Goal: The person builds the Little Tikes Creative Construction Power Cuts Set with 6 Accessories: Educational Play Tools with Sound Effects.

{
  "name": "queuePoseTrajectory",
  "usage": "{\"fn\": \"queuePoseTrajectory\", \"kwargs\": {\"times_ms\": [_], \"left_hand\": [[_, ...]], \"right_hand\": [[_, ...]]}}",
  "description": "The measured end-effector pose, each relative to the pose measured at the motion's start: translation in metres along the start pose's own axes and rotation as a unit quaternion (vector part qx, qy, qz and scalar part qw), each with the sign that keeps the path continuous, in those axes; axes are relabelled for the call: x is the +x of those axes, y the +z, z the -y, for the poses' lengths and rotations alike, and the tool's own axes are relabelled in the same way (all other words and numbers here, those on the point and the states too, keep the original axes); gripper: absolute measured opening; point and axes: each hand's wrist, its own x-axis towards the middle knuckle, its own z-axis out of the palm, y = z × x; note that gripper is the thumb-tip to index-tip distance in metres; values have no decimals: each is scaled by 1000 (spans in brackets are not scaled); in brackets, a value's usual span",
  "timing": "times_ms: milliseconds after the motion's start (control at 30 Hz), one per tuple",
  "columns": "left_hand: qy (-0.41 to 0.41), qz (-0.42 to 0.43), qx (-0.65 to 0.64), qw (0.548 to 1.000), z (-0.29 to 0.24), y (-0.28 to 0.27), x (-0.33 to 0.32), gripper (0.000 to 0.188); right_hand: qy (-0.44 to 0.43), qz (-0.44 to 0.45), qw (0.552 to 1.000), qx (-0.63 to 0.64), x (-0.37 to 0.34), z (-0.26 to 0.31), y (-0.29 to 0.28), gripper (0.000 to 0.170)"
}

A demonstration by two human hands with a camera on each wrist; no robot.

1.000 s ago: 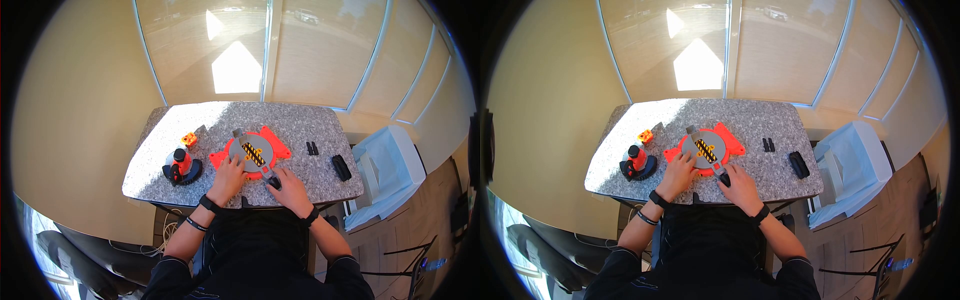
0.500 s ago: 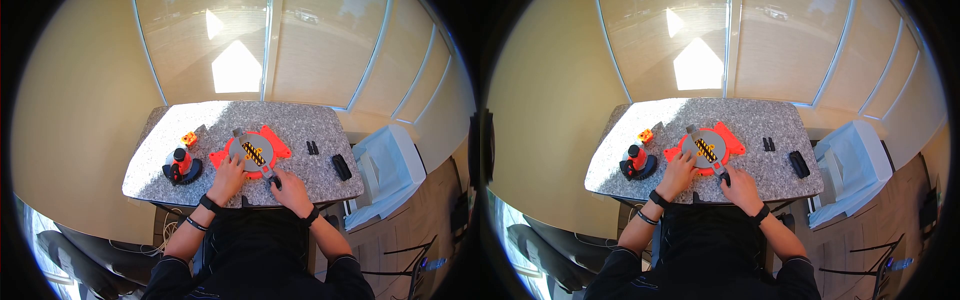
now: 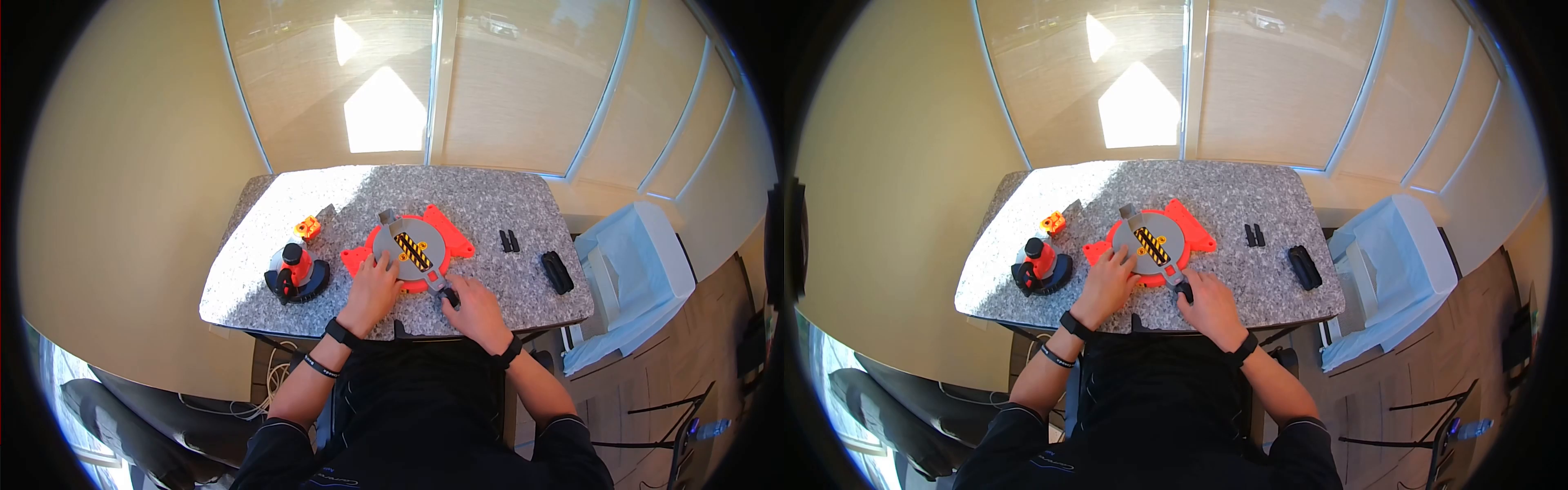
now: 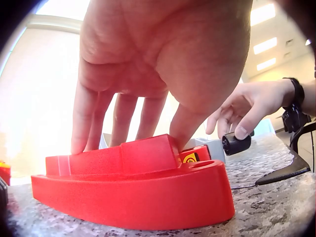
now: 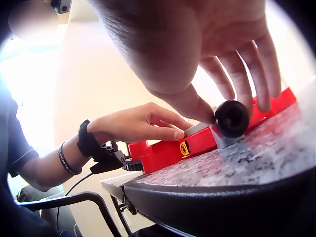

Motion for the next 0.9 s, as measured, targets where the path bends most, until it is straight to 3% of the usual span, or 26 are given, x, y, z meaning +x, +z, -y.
{"fn": "queuePoseTrajectory", "kwargs": {"times_ms": [233,300,400,700,900], "left_hand": [[-1,6,9,1000,0,0,0,40],[-1,7,8,1000,1,0,0,40],[-2,7,4,1000,0,-1,0,41],[-6,7,7,1000,0,0,-1,41],[-3,3,3,1000,0,0,-1,41]], "right_hand": [[27,11,999,-16,2,-4,3,46],[-20,-8,999,-33,2,4,-3,47],[-10,3,1000,-23,0,0,2,48],[31,17,999,-18,0,-2,6,43],[-4,-4,1000,-1,0,6,-2,40]]}}
